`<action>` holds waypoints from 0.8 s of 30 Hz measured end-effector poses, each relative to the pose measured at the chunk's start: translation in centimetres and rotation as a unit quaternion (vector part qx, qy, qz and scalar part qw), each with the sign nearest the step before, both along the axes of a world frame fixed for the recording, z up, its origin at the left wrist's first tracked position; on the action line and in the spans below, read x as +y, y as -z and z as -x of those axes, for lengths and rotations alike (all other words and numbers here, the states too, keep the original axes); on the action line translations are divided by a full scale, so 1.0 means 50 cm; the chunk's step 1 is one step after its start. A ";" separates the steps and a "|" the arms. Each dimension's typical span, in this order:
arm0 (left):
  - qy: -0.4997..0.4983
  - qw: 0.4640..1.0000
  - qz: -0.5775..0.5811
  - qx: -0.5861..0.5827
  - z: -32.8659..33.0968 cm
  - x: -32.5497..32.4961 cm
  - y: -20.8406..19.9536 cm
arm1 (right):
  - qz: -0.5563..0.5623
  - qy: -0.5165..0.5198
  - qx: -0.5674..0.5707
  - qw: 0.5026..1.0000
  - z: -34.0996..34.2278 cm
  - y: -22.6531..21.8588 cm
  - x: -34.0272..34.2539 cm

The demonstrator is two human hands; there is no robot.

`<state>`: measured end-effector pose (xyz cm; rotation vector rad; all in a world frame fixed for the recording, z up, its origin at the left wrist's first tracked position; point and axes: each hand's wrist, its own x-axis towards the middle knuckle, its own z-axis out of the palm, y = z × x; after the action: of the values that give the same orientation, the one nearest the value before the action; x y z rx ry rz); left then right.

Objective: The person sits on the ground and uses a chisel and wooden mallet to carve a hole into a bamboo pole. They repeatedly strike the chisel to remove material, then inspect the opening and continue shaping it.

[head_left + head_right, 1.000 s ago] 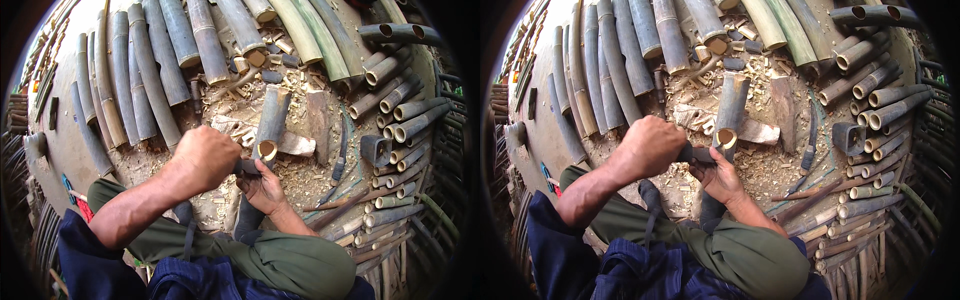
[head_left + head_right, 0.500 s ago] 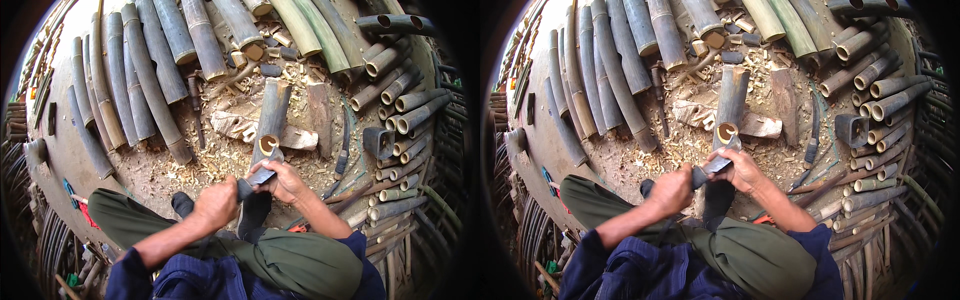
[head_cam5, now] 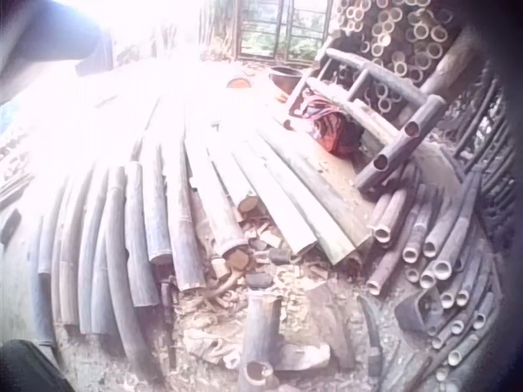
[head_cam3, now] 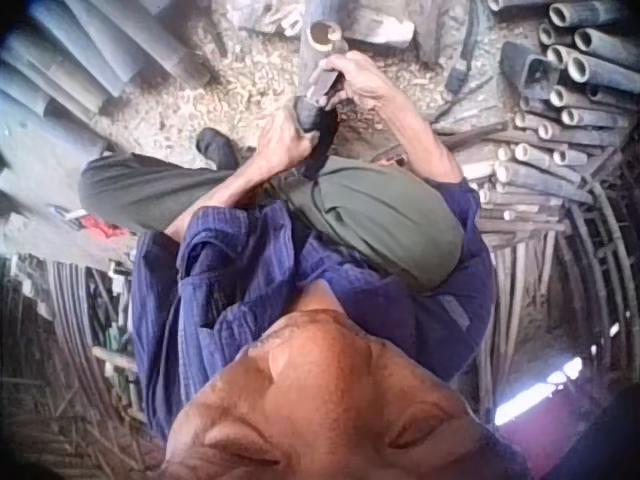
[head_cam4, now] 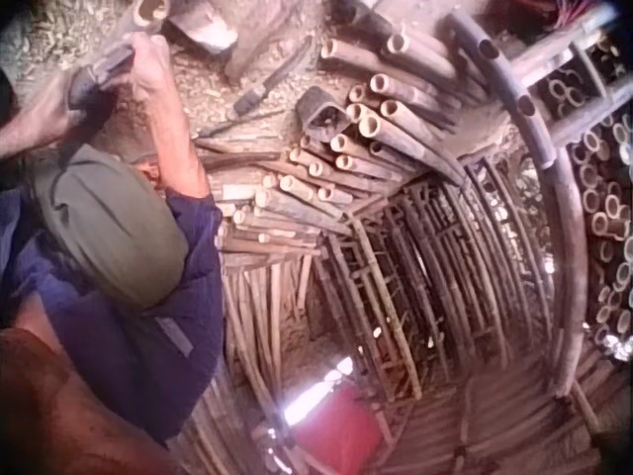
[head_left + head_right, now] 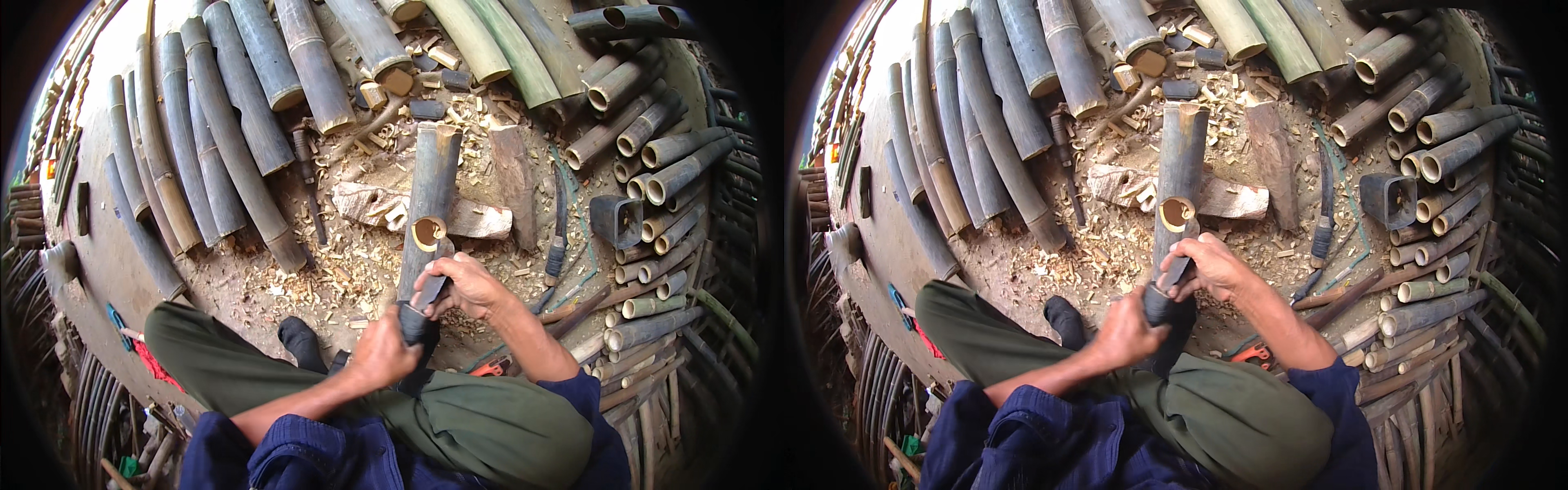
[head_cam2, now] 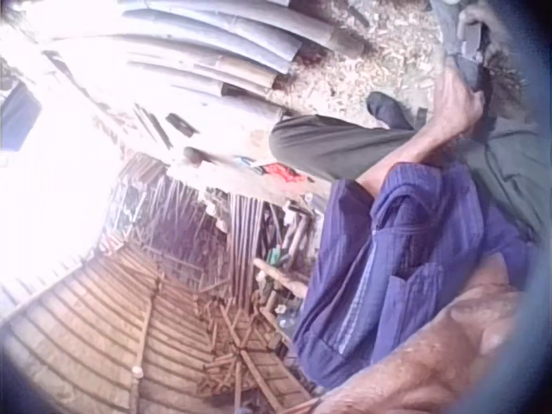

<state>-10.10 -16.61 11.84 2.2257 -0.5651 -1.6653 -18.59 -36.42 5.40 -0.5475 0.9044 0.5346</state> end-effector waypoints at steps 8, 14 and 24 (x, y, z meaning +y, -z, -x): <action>-0.180 0.971 0.116 0.106 0.026 0.079 0.068 | 0.137 -0.066 0.025 0.988 -0.030 -0.044 0.045; -0.158 0.984 0.060 0.056 -0.147 0.090 0.080 | -0.001 0.123 -0.018 0.992 -0.086 -0.022 0.057; 0.264 0.945 0.187 0.052 0.140 -0.379 -0.044 | 0.210 0.472 0.085 0.852 0.414 -0.208 -0.145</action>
<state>-17.11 -35.57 14.04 1.7912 -1.4160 -1.7054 -39.29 -43.67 15.78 -0.3757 1.3373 -0.5371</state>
